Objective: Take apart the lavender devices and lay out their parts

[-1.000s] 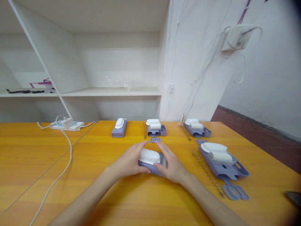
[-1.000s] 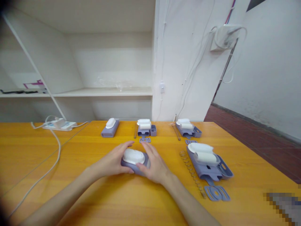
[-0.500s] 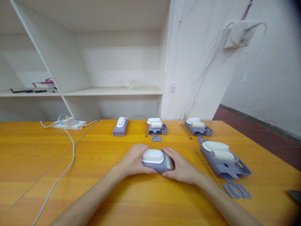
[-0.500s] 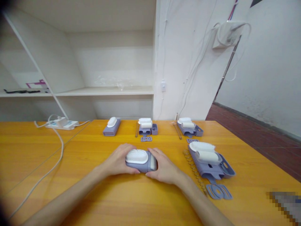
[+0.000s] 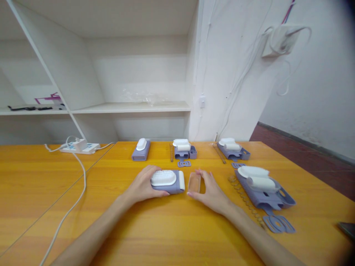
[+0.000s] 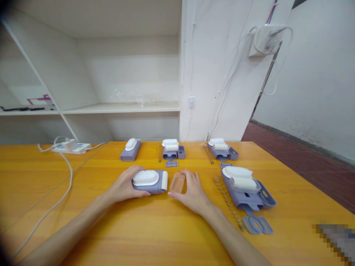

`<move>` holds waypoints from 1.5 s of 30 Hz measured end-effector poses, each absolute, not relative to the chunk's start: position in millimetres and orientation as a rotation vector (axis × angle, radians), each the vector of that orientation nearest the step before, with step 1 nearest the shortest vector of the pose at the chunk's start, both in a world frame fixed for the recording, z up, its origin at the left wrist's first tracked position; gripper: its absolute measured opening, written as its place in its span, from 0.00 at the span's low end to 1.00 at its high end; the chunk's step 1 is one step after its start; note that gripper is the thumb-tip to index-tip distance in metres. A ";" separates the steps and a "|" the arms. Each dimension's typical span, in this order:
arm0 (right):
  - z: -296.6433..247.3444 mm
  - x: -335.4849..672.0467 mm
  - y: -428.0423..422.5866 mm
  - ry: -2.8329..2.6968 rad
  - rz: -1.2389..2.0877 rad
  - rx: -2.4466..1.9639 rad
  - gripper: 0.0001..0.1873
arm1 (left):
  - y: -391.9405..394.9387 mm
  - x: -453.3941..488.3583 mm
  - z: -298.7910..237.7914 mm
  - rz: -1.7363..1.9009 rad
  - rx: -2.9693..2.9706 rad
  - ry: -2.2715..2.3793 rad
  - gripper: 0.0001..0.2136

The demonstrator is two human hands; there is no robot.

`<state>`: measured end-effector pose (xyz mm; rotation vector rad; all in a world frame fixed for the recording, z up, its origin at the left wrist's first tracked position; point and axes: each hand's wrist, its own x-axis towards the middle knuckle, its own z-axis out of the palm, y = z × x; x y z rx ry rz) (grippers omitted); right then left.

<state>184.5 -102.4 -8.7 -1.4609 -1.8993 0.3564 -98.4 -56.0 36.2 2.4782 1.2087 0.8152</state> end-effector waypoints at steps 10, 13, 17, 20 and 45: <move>32.1 160.8 -114.4 -2.253 -0.084 -1.254 0.29 | -66.3 -84.3 45.1 0.854 2.593 0.950 0.32; 44.9 158.0 -113.3 -2.270 -0.142 -1.256 0.25 | -66.9 -85.1 49.1 0.877 2.584 0.960 0.32; 53.8 158.5 -109.9 -2.278 -0.091 -1.179 0.27 | -68.5 -86.1 53.0 0.932 2.540 0.958 0.31; 53.8 159.7 -109.1 -2.258 -0.087 -1.142 0.27 | -70.4 -85.8 55.3 0.934 2.522 0.958 0.31; 37.4 210.1 -108.0 -2.320 -0.220 -1.295 0.27 | -61.0 -103.9 48.8 0.943 2.431 1.225 0.28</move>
